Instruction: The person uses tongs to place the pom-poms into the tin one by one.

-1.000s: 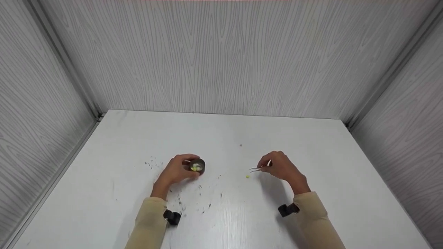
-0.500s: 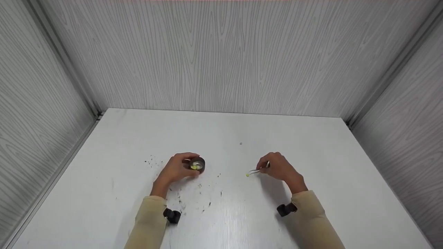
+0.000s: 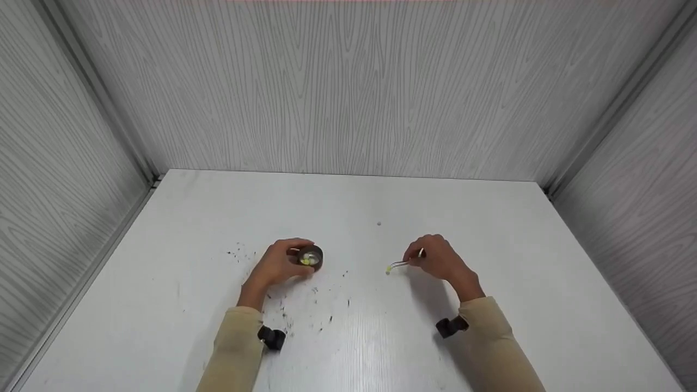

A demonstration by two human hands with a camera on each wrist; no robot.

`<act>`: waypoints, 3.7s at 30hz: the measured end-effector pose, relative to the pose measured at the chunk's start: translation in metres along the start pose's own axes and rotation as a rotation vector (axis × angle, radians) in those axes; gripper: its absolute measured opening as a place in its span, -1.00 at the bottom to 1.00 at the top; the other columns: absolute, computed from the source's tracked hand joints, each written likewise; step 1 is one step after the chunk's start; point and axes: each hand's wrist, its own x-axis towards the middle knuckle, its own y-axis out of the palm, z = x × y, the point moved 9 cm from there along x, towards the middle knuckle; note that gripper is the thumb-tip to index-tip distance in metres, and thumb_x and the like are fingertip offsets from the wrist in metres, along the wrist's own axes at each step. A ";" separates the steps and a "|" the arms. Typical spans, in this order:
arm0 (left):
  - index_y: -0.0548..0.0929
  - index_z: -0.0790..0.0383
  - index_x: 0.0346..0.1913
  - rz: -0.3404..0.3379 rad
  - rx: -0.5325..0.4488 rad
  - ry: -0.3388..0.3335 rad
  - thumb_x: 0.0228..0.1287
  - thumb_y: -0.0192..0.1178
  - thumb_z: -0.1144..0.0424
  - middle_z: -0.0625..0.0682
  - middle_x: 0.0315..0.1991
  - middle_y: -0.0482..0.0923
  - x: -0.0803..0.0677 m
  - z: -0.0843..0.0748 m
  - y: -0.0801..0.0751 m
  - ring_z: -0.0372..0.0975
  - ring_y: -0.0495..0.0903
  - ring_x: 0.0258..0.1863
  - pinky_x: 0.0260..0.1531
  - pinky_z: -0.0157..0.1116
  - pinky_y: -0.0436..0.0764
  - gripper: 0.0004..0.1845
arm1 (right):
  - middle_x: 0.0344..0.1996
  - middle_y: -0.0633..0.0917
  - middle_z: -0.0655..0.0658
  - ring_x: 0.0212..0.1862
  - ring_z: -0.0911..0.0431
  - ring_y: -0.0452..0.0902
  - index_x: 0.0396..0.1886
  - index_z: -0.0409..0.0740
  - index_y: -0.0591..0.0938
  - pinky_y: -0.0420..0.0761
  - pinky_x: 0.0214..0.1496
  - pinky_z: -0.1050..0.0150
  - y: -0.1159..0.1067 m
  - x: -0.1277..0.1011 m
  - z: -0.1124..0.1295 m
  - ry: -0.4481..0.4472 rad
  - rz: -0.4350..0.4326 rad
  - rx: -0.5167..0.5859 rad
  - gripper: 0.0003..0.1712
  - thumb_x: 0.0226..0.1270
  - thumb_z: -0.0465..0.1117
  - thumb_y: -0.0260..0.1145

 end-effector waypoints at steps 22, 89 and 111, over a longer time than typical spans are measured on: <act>0.61 0.23 0.32 -0.003 -0.011 -0.026 0.13 0.52 0.40 0.28 0.27 0.60 0.002 0.002 0.002 0.16 0.61 0.26 0.31 0.11 0.55 -0.37 | -0.32 0.82 -0.11 -0.33 0.10 0.62 -0.26 -0.14 0.86 0.62 -0.28 0.28 0.019 0.035 0.058 -0.056 -0.040 0.060 -0.86 0.31 -0.41 0.44; 0.60 0.28 0.32 0.006 0.014 -0.012 0.15 0.52 0.38 0.32 0.28 0.59 0.001 0.001 0.001 0.20 0.59 0.26 0.29 0.14 0.55 -0.37 | -0.29 0.81 -0.15 -0.26 0.04 0.65 -0.22 -0.18 0.86 0.65 -0.18 0.14 0.015 0.036 0.064 -0.082 -0.156 0.079 -0.83 0.29 -0.45 0.43; 0.61 0.26 0.32 0.008 0.016 -0.009 0.15 0.52 0.37 0.32 0.28 0.59 0.001 0.001 0.000 0.19 0.60 0.26 0.28 0.14 0.56 -0.38 | -0.30 0.81 -0.15 -0.27 0.05 0.65 -0.24 -0.19 0.85 0.59 -0.19 0.20 -0.010 0.009 0.021 -0.026 -0.188 0.078 -0.83 0.26 -0.46 0.44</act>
